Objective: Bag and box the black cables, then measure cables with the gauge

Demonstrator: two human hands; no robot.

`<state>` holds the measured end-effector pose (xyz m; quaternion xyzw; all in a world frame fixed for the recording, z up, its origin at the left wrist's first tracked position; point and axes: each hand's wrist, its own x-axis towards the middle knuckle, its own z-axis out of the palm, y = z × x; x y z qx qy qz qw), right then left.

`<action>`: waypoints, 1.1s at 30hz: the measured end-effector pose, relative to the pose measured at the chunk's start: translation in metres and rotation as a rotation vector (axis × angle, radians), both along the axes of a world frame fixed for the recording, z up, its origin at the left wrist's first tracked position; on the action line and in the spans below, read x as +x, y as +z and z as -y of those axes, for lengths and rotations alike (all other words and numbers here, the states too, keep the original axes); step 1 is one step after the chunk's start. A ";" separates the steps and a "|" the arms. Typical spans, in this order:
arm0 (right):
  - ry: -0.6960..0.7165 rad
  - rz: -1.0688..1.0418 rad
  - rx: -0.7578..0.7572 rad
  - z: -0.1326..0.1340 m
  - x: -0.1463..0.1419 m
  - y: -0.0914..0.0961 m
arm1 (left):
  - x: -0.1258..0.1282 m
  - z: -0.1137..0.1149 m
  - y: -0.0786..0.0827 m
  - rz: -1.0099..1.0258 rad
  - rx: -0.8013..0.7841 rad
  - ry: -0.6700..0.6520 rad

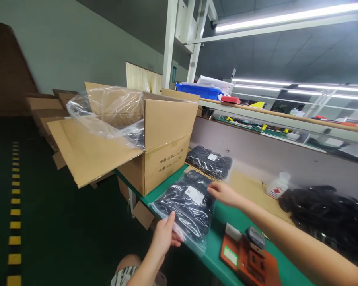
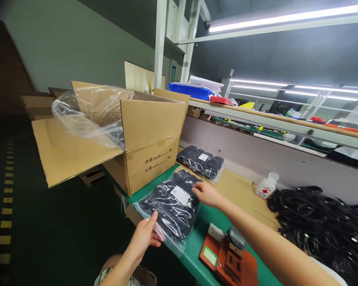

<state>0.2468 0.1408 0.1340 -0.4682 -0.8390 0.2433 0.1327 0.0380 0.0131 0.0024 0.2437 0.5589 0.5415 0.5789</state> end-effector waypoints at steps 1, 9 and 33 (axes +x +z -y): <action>0.042 0.020 0.028 -0.016 -0.021 -0.004 | 0.000 -0.001 0.001 0.003 -0.012 -0.005; 0.523 0.158 0.050 -0.061 -0.126 -0.027 | -0.002 0.006 0.005 0.058 -0.102 -0.068; 0.313 0.213 0.101 -0.132 -0.090 -0.034 | -0.072 -0.116 0.067 -1.007 -0.036 -0.376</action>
